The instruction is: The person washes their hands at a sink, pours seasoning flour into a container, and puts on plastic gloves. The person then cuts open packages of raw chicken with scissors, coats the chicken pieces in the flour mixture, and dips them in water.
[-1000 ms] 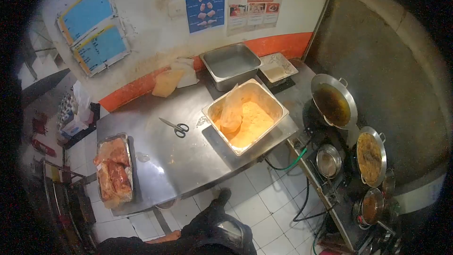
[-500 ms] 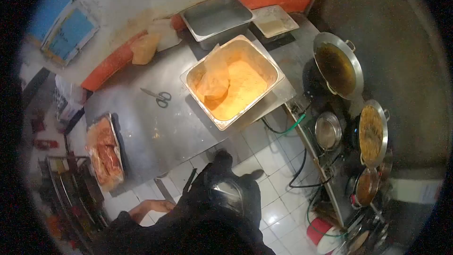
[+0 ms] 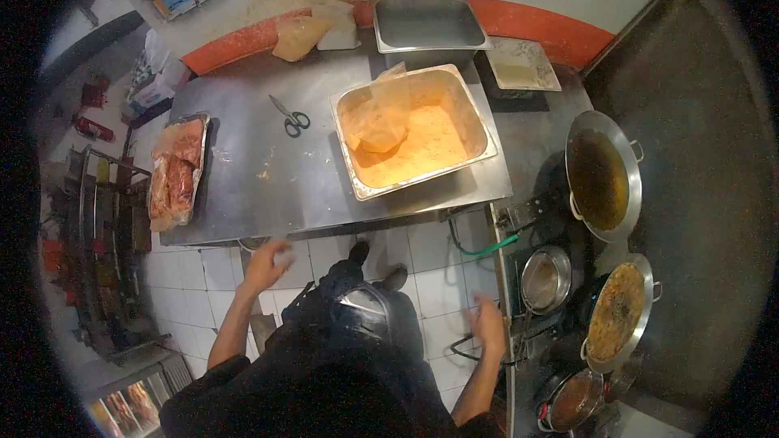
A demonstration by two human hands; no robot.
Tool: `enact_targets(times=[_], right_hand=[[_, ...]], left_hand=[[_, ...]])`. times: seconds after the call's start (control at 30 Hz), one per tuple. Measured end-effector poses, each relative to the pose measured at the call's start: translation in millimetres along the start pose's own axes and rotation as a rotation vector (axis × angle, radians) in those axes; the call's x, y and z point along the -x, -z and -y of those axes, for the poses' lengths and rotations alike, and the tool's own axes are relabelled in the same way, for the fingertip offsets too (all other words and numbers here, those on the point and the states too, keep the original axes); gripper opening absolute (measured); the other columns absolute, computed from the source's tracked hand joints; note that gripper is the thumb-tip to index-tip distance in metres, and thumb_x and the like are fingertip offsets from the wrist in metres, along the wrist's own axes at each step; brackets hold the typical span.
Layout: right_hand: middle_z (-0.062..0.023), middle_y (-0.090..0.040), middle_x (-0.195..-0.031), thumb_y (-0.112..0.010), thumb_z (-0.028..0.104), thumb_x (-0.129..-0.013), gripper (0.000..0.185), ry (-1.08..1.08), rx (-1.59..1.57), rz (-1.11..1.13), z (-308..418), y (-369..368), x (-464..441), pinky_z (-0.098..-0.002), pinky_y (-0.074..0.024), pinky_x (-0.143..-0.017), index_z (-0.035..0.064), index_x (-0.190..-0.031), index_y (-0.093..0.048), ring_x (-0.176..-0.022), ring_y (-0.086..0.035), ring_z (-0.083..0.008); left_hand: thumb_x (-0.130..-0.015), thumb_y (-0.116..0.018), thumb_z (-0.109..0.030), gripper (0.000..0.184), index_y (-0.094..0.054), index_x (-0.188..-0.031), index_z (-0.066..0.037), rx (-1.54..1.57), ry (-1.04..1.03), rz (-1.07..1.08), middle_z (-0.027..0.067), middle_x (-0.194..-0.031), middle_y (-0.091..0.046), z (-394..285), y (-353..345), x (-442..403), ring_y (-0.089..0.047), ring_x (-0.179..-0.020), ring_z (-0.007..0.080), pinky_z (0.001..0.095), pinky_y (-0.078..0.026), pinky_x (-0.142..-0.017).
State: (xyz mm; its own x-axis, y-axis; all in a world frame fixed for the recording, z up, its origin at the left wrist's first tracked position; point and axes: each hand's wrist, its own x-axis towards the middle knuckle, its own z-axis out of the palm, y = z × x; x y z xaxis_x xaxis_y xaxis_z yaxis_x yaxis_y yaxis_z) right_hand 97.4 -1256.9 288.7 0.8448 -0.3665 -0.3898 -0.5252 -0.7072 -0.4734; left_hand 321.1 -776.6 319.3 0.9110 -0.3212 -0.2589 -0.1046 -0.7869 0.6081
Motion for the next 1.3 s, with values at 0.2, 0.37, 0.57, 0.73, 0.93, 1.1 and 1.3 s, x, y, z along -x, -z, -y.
enact_targets(times=[0.2, 0.37, 0.57, 0.73, 0.93, 1.1, 1.3], right_hand=[[-0.0163, -0.066, -0.11, -0.063, 0.019, -0.093, 0.036, 0.436, -0.437, -0.156, 213.7, 102.1, -155.4, -0.0351, -0.0514, -0.082, 0.0023, -0.124, -0.059, -0.089, -0.065, -0.0253], [-0.0138, -0.066, -0.104, -0.063, 0.02, -0.093, 0.037, 0.485, -0.51, -0.116, 284.1, 68.4, -212.1, -0.0306, -0.0522, -0.072, 0.0023, -0.125, -0.058, -0.085, -0.064, -0.0201], [-0.0138, -0.061, -0.116, -0.062, 0.023, -0.096, 0.047, 0.251, -0.863, -0.194, 250.9, 38.8, -254.5, -0.0316, -0.0511, -0.085, 0.0005, -0.135, -0.047, -0.096, -0.062, -0.0207], [-0.0179, -0.047, -0.139, -0.055, 0.05, -0.096, 0.069, 0.084, -1.358, -0.132, 248.0, 46.9, -253.1, -0.0402, -0.044, -0.102, 0.0042, -0.143, -0.037, -0.123, -0.052, -0.0291], [-0.0059, -0.045, -0.145, -0.043, 0.064, -0.094, 0.072, 0.275, -1.838, -0.071, 276.8, 90.1, -260.5, -0.0425, -0.0431, -0.104, 0.0139, -0.145, -0.038, -0.129, -0.049, -0.0254], [-0.0107, -0.057, -0.129, -0.059, 0.042, -0.097, 0.058, 0.324, -1.358, -0.35, 268.9, 134.8, -270.7, -0.0352, -0.0495, -0.095, 0.0023, -0.137, -0.045, -0.115, -0.059, -0.021], [-0.0087, -0.067, -0.105, -0.078, 0.025, -0.085, 0.044, 0.508, -0.743, -0.256, 293.9, 182.5, -271.4, -0.0291, -0.0526, -0.079, 0.0009, -0.115, -0.058, -0.092, -0.064, -0.0148]], left_hand=[[-0.085, -0.072, -0.028, 0.041, -0.063, -0.114, -0.001, 0.194, -0.39, -0.599, 0.0168, -0.111, -0.065, -160.0, 40.7, -156.6, -0.062, -0.106, 0.0324, 0.0403, -0.048, -0.089], [-0.086, -0.067, -0.029, 0.031, -0.067, -0.105, -0.004, -0.025, -0.407, -0.353, 0.0207, -0.099, -0.068, -190.4, 31.5, -276.5, -0.065, -0.094, 0.0376, 0.0434, -0.051, -0.08], [-0.084, -0.063, -0.021, 0.019, -0.07, -0.096, -0.007, -0.142, -0.636, -0.158, 0.0193, -0.086, -0.068, -212.7, 46.2, -310.5, -0.066, -0.081, 0.0391, 0.0475, -0.052, -0.07], [-0.089, -0.061, -0.025, 0.021, -0.069, -0.092, -0.005, 0.017, -0.91, -0.071, 0.0163, -0.086, -0.068, -291.0, 124.7, -285.8, -0.064, -0.078, 0.0382, 0.0446, -0.05, -0.067], [-0.09, -0.062, -0.026, 0.026, -0.068, -0.088, -0.001, 0.372, -0.896, 0.038, 0.0207, -0.075, -0.063, -298.9, 148.8, -286.4, -0.06, -0.068, 0.0381, 0.0445, -0.047, -0.065], [-0.085, -0.075, -0.027, 0.043, -0.064, -0.116, 0.0, 0.569, -0.573, 0.115, 0.0124, -0.113, -0.067, -233.4, 116.4, -302.6, -0.063, -0.101, 0.0195, 0.0339, -0.051, -0.089], [-0.077, -0.083, -0.034, 0.078, -0.046, -0.137, 0.001, 0.552, -0.266, -0.102, 0.0199, -0.131, -0.056, -173.7, 53.6, -295.9, -0.057, -0.12, 0.0278, 0.0383, -0.046, -0.1]])
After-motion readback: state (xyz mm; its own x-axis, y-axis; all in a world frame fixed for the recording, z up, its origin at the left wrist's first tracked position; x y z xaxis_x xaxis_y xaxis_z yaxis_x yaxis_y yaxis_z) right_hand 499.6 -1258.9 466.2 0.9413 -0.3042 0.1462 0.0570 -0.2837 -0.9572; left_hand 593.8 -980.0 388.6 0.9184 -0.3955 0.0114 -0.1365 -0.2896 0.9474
